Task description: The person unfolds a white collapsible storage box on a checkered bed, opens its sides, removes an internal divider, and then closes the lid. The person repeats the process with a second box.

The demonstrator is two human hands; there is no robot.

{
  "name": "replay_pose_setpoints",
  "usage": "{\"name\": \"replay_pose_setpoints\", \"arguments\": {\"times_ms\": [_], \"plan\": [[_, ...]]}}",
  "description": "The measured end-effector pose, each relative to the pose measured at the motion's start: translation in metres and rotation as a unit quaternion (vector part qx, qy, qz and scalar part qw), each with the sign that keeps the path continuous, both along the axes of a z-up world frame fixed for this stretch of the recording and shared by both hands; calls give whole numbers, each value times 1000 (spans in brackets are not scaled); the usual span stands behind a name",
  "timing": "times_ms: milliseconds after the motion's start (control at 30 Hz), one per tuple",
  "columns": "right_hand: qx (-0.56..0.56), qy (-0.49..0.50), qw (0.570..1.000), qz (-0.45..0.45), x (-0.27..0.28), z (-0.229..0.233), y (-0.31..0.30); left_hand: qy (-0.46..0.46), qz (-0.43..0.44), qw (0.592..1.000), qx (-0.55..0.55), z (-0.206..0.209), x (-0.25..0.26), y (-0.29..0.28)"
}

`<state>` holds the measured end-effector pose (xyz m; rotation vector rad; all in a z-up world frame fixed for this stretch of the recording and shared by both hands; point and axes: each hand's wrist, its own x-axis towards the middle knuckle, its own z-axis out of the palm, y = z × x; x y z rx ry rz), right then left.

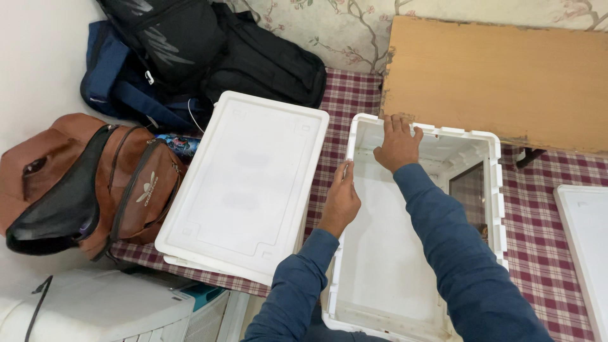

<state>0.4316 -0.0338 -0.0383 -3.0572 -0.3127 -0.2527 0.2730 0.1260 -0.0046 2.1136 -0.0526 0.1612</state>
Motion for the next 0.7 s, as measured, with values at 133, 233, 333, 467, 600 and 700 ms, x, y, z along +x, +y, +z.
{"name": "replay_pose_setpoints", "arguments": {"times_ms": [133, 233, 333, 467, 600, 700], "plan": [[3, 4, 1000, -16, 0, 8, 6, 10, -3, 1000, -20, 5, 0, 1], [3, 36, 999, -27, 2, 14, 7, 4, -5, 1000, -17, 7, -3, 0], [31, -23, 999, 5, 14, 14, 15, 3, -1, 1000, -17, 8, -3, -2], [126, -6, 983, 132, 32, 7, 33, -1, -3, 1000, -21, 7, -4, -1], [192, -1, 970, 148, 42, 3, 35, 31, -1, 999, -24, 5, -2, 0], [204, -12, 967, 152, 43, 3, 36, 17, 2, 1000, -25, 5, 0, -1]]}}
